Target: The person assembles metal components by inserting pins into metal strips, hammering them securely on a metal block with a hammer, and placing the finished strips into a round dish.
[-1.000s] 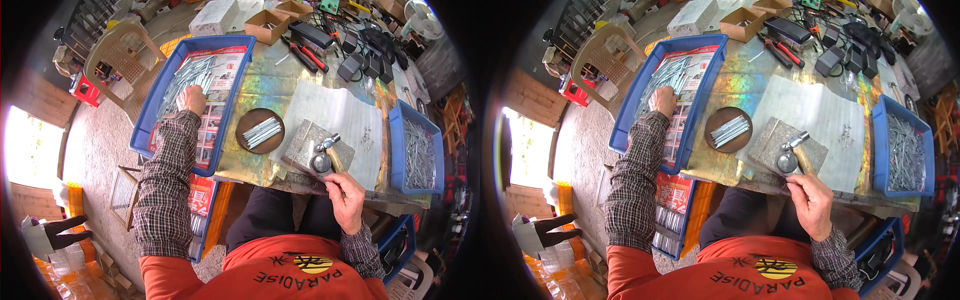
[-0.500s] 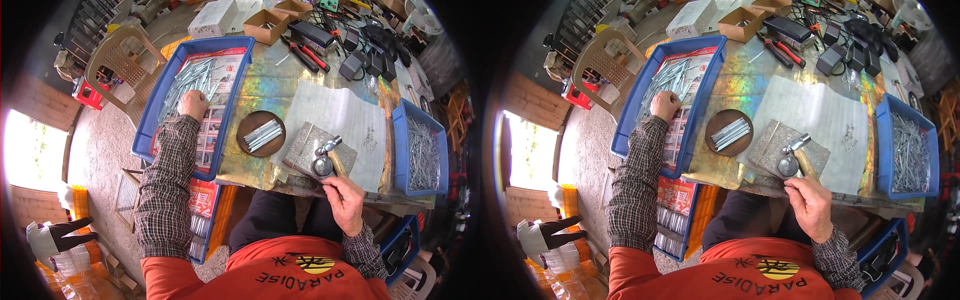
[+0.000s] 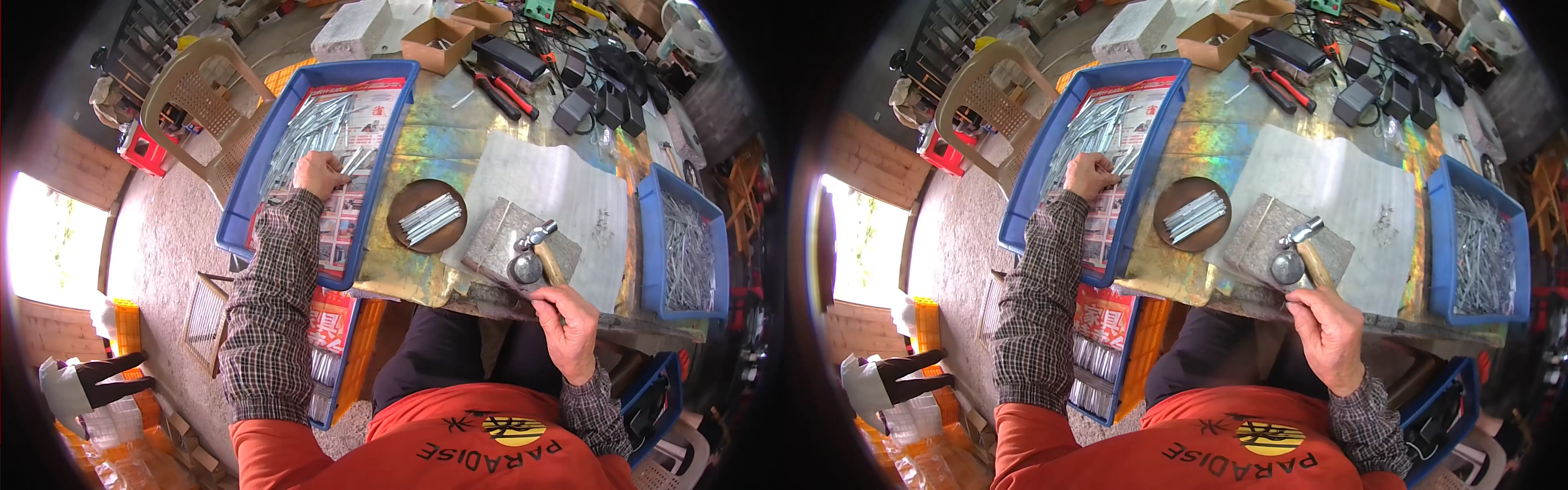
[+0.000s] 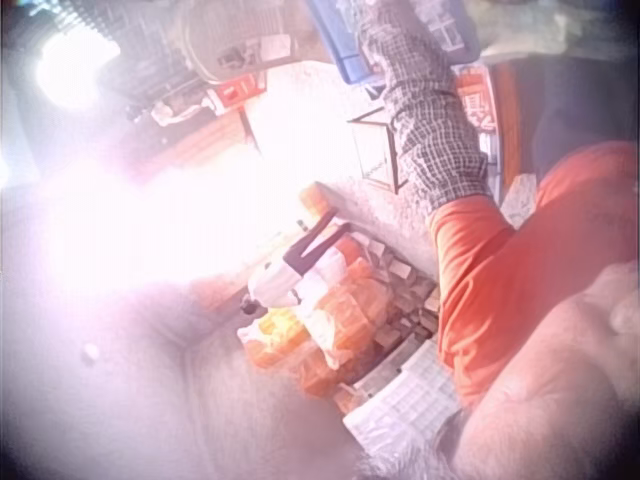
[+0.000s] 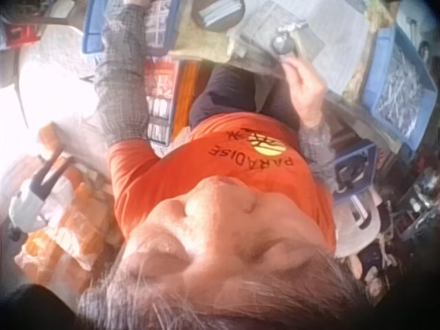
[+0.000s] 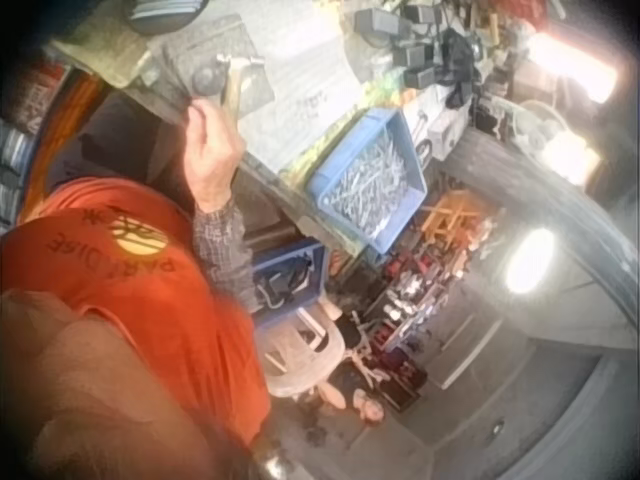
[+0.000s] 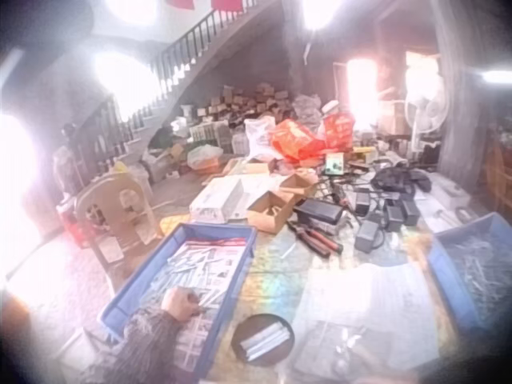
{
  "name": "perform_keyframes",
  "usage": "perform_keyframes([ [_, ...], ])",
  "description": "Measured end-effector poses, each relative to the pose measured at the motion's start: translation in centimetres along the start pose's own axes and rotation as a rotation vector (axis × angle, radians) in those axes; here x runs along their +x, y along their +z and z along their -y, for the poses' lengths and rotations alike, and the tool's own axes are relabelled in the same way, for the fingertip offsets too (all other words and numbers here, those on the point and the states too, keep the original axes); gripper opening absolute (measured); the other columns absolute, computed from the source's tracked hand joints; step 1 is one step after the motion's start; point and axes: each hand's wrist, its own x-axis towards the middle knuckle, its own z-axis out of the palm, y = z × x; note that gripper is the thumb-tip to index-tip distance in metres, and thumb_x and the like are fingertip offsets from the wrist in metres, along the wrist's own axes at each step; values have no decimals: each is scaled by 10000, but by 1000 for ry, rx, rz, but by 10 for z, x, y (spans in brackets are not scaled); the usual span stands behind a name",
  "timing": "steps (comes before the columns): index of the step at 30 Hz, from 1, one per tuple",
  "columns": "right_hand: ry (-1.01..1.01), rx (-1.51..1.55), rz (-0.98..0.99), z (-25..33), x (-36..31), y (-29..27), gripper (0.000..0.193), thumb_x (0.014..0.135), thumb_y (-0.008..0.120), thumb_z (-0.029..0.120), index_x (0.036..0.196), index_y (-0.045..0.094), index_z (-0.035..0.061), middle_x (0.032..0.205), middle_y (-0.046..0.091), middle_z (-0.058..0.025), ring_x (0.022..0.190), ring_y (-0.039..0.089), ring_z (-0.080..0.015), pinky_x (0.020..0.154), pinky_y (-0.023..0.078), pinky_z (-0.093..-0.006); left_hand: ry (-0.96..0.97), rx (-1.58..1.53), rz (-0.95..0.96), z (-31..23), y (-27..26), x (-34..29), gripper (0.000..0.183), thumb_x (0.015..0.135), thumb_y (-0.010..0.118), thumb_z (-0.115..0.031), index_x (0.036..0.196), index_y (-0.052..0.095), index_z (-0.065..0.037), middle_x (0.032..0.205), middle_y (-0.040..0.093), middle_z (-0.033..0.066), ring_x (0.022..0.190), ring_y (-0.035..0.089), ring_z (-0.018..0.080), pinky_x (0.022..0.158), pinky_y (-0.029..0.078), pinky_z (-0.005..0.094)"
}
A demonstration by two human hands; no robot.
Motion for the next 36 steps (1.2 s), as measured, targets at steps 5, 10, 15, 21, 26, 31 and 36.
perform_keyframes([
  [5,4,-5,-23,2,-7,-10,88,813,640,-21,898,627,-3,708,578,-104,586,562,-216,532,429,-291,1,102,-21,-13,-5,-11,199,600,818,-171,706,710,-44,693,678,125,675,669,247,659,527,351],
  [10,11,-50,-66,3,-13,-19,80,813,641,-19,890,626,-4,688,561,-101,563,543,-207,516,414,-298,40,98,-34,-2,1,-7,133,626,743,-156,719,719,-63,696,670,144,688,667,279,674,528,366],
  [15,13,-108,-126,-1,-15,-31,64,810,645,-13,870,623,-6,691,570,-107,558,551,-214,512,413,-303,64,185,-97,10,0,-4,138,629,666,-195,702,714,-87,703,666,142,698,659,311,682,521,396],
  [21,83,-189,-245,-45,-16,-54,50,843,616,40,867,624,-3,750,610,-126,620,585,-264,561,445,-328,186,267,-179,24,0,-1,171,699,636,-193,748,688,-38,688,649,164,684,638,339,653,503,414],
  [26,96,-322,-270,-90,-14,-61,42,822,619,41,853,617,13,781,619,-121,664,603,-286,591,460,-363,136,-31,-271,1,-11,-17,165,773,624,-142,882,662,-23,628,617,112,565,604,205,582,477,344],
  [31,60,-432,-204,-111,-7,-50,93,782,617,16,874,613,33,798,593,-114,682,602,-318,595,469,-395,98,-523,-209,-60,-29,-55,146,847,610,-65,939,642,43,655,617,45,543,539,82,513,440,229],
  [36,1,-592,-127,-126,0,-39,185,743,619,-9,920,623,48,848,574,-100,725,612,-292,615,488,-369,139,-818,-61,-117,-19,-97,168,896,597,-55,1028,609,49,794,632,57,593,550,64,513,440,193],
])
